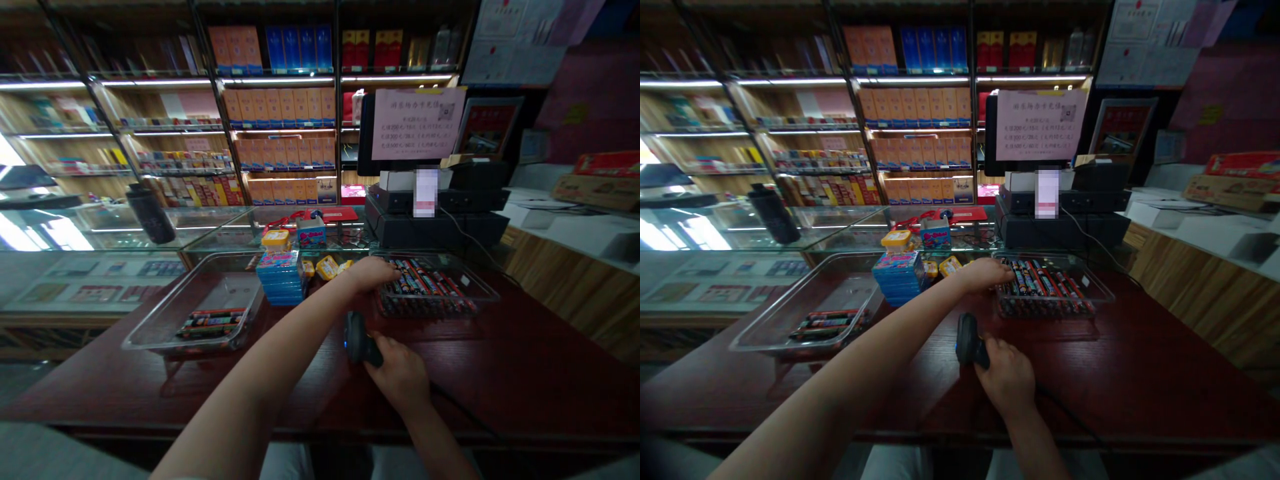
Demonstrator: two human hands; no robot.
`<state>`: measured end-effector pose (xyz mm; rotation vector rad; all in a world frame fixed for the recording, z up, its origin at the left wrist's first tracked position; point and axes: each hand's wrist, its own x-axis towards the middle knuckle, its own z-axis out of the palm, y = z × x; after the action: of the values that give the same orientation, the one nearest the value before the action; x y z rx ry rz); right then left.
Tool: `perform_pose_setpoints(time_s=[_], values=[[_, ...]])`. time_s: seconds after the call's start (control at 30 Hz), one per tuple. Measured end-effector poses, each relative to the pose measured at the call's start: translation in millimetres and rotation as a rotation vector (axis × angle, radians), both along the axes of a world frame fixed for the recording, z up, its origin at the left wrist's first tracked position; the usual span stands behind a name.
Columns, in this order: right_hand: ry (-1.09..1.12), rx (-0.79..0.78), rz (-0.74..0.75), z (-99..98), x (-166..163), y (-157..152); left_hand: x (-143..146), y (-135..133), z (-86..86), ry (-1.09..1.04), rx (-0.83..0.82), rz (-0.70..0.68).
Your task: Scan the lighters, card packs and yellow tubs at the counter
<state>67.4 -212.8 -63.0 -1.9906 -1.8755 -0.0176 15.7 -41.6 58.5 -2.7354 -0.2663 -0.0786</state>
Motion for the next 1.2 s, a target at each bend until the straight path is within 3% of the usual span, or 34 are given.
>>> perform_pose_setpoints(time_s=[0.13, 0.27, 0.4, 0.53, 0.73, 0.9, 1.0, 1.13, 1.2], values=[[0.011, 0.01, 0.014, -0.7, 1.0, -0.1, -14.9, 7.6, -2.0, -0.184, -0.011, 0.067], [0.029, 0.055, 0.034, -3.8, 2.4, -0.2, -43.3, 7.3, -14.2, -0.705, -0.204, 0.235], [0.048, 0.067, 0.047, -6.5, 3.1, -0.6, -81.4, -12.3, -38.4, -1.268, -0.494, 0.388], [0.048, 0.061, 0.053, -9.0, 3.5, -1.2, -121.6, -44.1, -75.2, -1.624, -0.767, 0.501], [0.024, 0.073, 0.067, -14.0, 3.0, -3.4, -169.1, -91.2, -122.7, -1.824, -1.051, 0.742], [0.13, 0.085, 0.167, -6.9, 2.5, -7.3, -177.4, -111.6, -125.0, -1.954, -1.196, 0.84], [0.345, 0.029, 0.146, 2.1, 1.5, -8.4, -177.3, -111.9, -124.2, -2.0, -1.196, 0.811], [0.798, 0.006, 0.125, 15.2, -1.7, -13.8, -179.2, -107.2, -130.6, -2.027, -1.175, 0.754], [0.977, -0.082, 0.131, 21.3, -3.6, -20.0, -179.5, -105.8, -133.4, -2.037, -1.181, 0.746]])
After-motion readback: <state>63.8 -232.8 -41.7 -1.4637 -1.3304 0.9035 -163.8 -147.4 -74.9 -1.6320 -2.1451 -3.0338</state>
